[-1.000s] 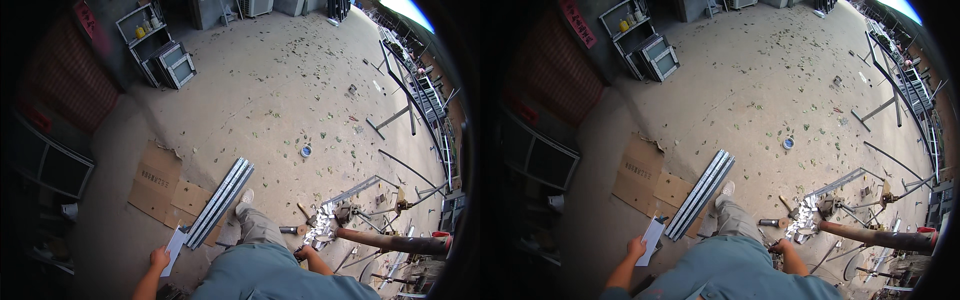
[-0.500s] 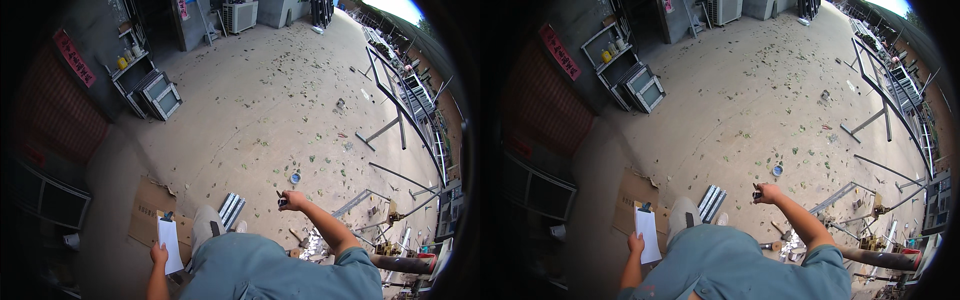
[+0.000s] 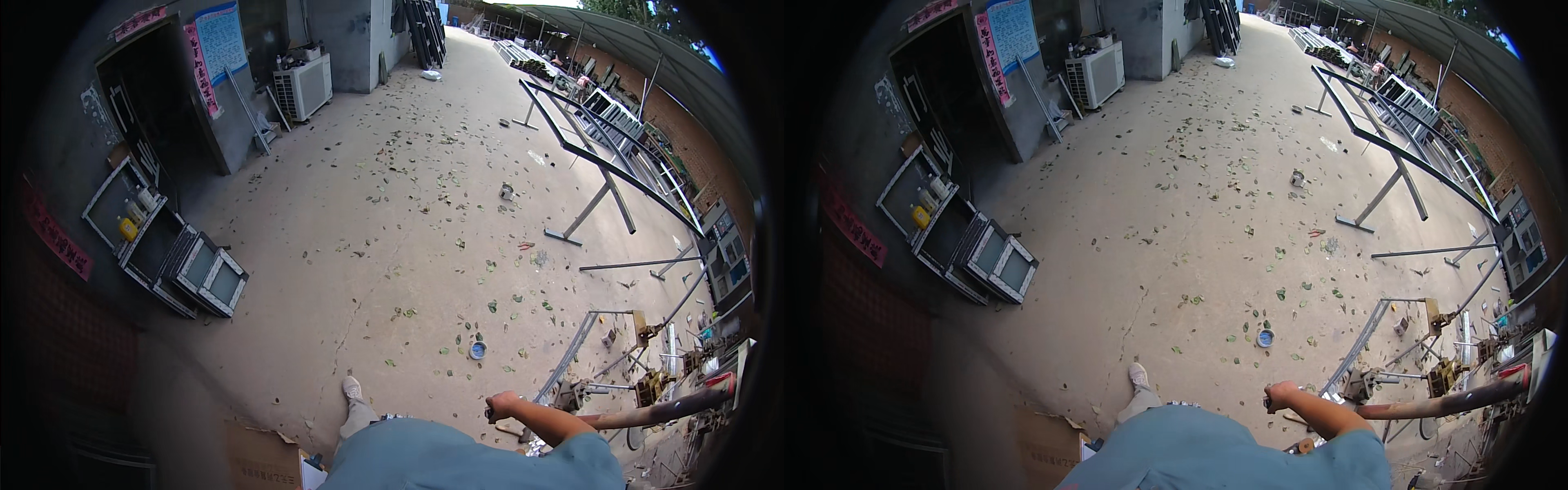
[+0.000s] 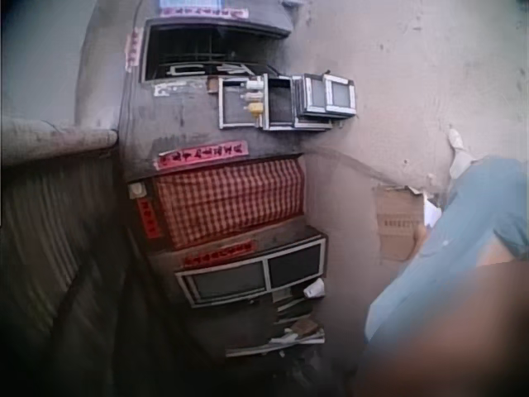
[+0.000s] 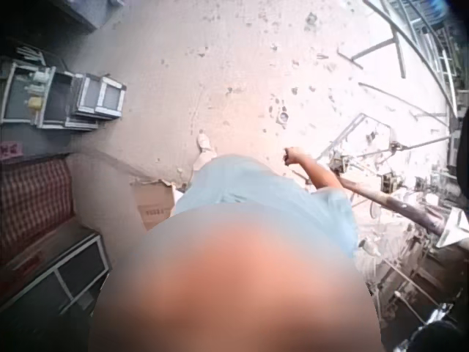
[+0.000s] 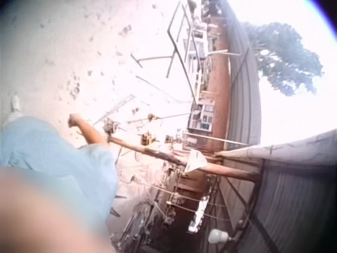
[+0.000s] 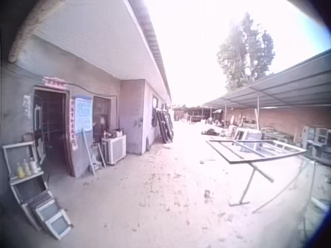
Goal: The person walks through a metal fabrication workshop carrying a clipboard and tape measure. They measure a metal frame, record the measurement on the clipboard, then enter an office to use a calculator and write additional notes. The person returns to the workshop and continues walking with the clipboard.
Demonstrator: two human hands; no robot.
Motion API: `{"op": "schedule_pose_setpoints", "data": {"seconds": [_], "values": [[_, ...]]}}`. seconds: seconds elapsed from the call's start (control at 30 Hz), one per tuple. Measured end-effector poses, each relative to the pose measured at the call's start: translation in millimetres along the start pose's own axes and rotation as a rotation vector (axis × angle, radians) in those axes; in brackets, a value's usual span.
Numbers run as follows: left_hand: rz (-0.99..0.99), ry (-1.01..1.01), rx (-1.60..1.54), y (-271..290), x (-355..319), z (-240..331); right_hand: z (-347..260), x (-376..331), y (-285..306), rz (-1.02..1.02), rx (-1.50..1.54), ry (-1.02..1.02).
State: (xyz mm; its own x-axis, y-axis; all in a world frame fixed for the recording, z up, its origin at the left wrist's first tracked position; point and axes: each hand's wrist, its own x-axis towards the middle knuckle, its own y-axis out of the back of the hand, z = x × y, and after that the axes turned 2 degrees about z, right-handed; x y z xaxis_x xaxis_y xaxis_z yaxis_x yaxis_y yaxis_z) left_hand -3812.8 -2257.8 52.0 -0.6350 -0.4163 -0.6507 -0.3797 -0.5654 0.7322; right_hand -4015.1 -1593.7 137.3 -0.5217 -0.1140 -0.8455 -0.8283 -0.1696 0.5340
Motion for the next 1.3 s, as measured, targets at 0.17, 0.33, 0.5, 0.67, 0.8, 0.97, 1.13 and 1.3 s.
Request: {"op": "schedule_pose_setpoints", "data": {"seconds": [0.17, 0.33, 0.5, 0.67, 0.8, 0.97, 1.13, 1.3], "values": [[0.132, -0.086, 0.142, 140, 141, 111, -42, 32, 53, -0.106, 0.130, -0.086], [0.421, -0.218, 0.068, 283, 269, 234, -56, 79, 129, -0.020, 0.255, -0.112], [0.562, -0.282, -0.044, 356, 341, 335, -41, 124, 197, -0.004, 0.259, -0.142], [0.514, -0.320, -0.059, 347, 401, 395, -5, 193, 244, -0.069, 0.345, -0.102], [0.380, -0.244, 0.164, 317, 447, 446, 57, 261, 311, -0.160, 0.383, -0.097], [0.186, -0.171, 0.219, 319, 511, 554, 148, 312, 441, -0.045, 0.273, -0.065], [0.064, -0.221, 0.262, 336, 595, 672, 226, 383, 584, 0.114, 0.174, -0.081], [-0.068, -0.272, 0.381, 352, 717, 782, 259, 469, 666, 0.283, 0.440, -0.276]]}}
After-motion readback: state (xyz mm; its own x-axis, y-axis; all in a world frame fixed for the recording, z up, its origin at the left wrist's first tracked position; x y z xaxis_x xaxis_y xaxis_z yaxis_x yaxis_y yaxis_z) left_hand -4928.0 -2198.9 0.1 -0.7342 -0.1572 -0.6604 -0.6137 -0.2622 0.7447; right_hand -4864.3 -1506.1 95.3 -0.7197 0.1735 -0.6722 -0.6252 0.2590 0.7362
